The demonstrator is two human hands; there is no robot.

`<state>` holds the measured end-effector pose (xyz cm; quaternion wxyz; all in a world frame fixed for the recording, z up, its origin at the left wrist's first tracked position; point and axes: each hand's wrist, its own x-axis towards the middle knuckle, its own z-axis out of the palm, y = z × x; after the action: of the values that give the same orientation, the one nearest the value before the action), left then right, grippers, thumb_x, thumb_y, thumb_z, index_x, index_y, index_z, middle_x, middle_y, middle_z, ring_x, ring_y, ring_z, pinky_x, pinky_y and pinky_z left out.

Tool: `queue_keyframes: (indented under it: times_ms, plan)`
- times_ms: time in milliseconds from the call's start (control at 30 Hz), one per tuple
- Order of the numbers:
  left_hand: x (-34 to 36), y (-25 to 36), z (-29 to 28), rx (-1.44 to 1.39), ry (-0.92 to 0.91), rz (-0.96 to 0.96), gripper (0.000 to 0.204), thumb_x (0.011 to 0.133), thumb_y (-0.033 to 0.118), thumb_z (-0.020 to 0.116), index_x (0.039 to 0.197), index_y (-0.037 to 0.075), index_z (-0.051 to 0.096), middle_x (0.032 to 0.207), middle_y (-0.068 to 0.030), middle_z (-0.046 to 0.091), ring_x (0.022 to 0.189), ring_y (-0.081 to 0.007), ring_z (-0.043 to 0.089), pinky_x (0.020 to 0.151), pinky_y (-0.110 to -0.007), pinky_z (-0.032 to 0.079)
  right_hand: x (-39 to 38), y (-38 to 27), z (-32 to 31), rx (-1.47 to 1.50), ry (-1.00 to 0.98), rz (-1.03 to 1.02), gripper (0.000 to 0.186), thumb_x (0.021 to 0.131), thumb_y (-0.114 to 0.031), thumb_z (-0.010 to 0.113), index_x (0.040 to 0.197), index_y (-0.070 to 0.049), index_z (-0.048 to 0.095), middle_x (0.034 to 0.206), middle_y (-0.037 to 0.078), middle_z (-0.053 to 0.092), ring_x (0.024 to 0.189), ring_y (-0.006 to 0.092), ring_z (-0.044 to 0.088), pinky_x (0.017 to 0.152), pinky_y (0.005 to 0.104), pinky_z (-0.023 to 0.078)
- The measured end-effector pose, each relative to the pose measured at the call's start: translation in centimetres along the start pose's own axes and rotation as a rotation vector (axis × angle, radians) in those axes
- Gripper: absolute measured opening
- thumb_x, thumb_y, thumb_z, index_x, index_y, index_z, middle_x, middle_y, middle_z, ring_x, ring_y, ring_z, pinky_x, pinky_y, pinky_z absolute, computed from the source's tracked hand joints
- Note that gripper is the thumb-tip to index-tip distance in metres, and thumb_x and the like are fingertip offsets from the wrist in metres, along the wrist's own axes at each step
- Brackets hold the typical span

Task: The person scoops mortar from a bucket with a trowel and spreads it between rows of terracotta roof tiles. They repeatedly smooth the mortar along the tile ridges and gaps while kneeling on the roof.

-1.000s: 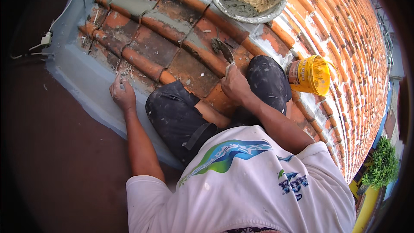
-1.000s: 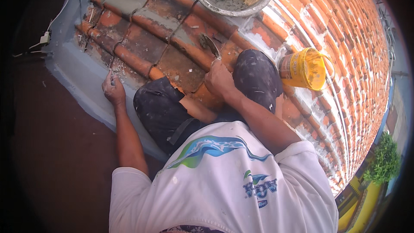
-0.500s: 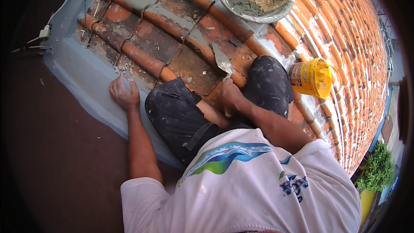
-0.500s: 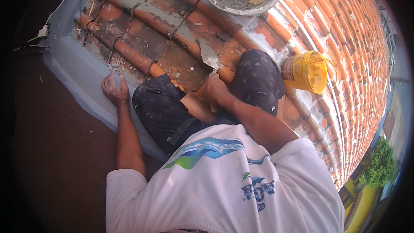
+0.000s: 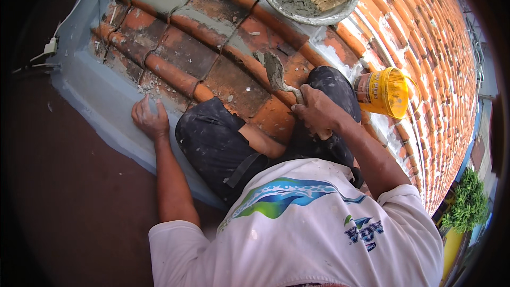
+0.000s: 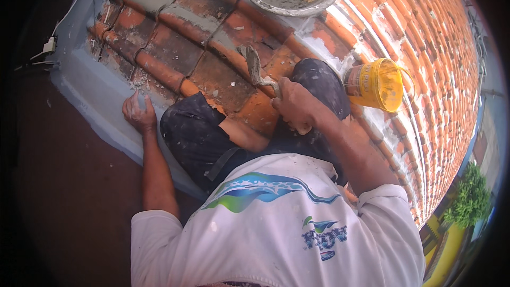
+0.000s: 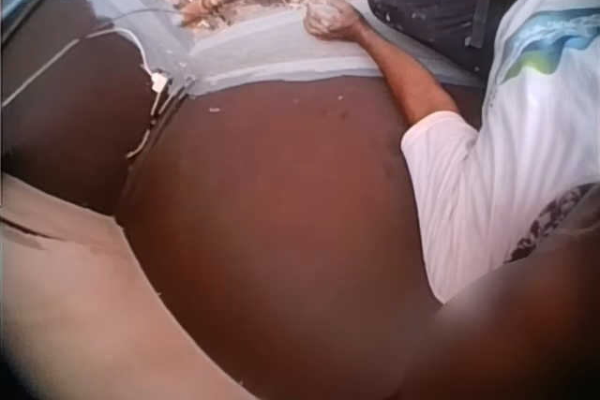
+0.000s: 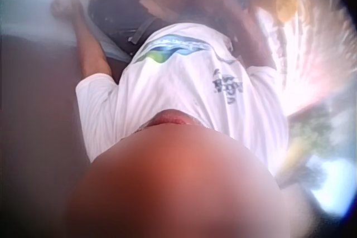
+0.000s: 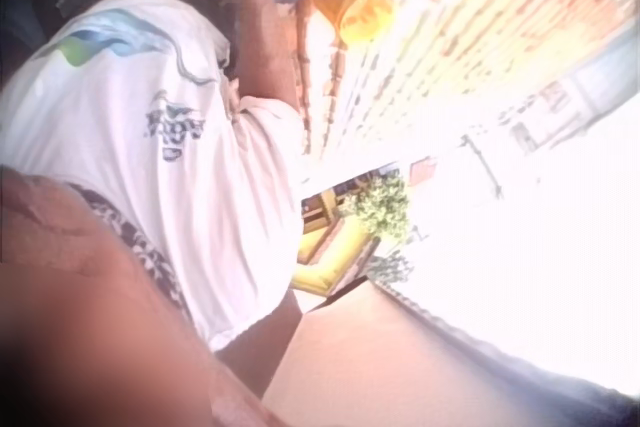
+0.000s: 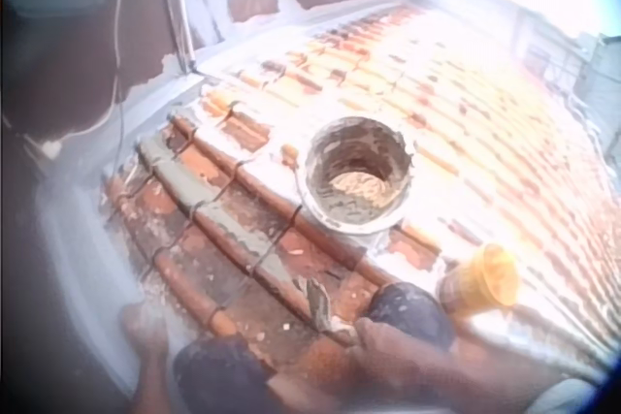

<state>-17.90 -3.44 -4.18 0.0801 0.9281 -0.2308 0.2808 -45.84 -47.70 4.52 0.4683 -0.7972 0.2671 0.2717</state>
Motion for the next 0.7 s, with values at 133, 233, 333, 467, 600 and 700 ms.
queue_keyframes:
  times_ms: [133,233,333,467,600,700]
  plan:
    - [0.1,-0.1,-0.1,0.006,-0.016,-0.007,0.038,0.092,0.027,0.076,0.123,0.008,0.077,0.119,-0.0138,0.075,0.124,-0.0392,0.061,0.109,-0.054,0.047,4.8,0.2,0.4,-0.412,0.239,-0.28,0.028,0.097,-0.019,0.066,0.109,0.004,0.057,0.092,0.033,0.07,0.091,0.0533,0.071,0.082,0.0589,0.057]
    - [0.1,-0.1,-0.2,-0.011,-0.012,0.006,0.037,0.092,0.027,0.075,0.124,0.008,0.077,0.119,-0.0136,0.075,0.124,-0.0392,0.061,0.109,-0.053,0.047,5.6,0.3,0.4,-0.51,0.215,-0.26,0.02,0.097,-0.012,0.06,0.109,0.004,0.059,0.091,0.032,0.072,0.093,0.0515,0.073,0.083,0.0594,0.057]
    - [0.1,0.0,0.0,0.002,-0.021,-0.006,0.037,0.092,0.027,0.074,0.125,0.009,0.076,0.118,-0.0133,0.075,0.124,-0.0386,0.06,0.11,-0.053,0.046,4.4,0.4,-0.5,-0.55,0.151,-0.232,0.019,0.097,-0.008,0.055,0.111,0.003,0.061,0.096,0.03,0.074,0.097,0.0494,0.074,0.085,0.0593,0.058]
    - [0.1,0.1,-0.1,0.03,-0.029,-0.007,0.038,0.092,0.027,0.075,0.125,0.009,0.076,0.118,-0.0127,0.074,0.125,-0.0384,0.06,0.109,-0.053,0.046,4.2,0.0,-1.4,-0.531,0.198,-0.302,0.019,0.096,-0.007,0.056,0.111,0.002,0.063,0.098,0.029,0.075,0.099,0.0482,0.074,0.087,0.0583,0.058]
    - [0.2,0.3,-0.2,0.029,-0.039,-0.012,0.038,0.092,0.027,0.075,0.126,0.01,0.075,0.122,-0.012,0.074,0.126,-0.0385,0.06,0.109,-0.054,0.046,6.9,-1.4,-1.1,-0.529,0.19,-0.249,0.02,0.093,-0.007,0.058,0.111,0.001,0.064,0.101,0.029,0.074,0.102,0.0484,0.074,0.087,0.0576,0.059]
    - [0.3,0.4,-0.4,0.002,-0.035,0.006,0.037,0.092,0.026,0.075,0.125,0.009,0.075,0.123,-0.0118,0.074,0.126,-0.0384,0.06,0.109,-0.054,0.046,7.6,-1.3,-2.0,-0.516,0.118,-0.324,0.023,0.092,-0.006,0.059,0.113,0.002,0.065,0.103,0.03,0.074,0.101,0.049,0.074,0.087,0.0577,0.059]
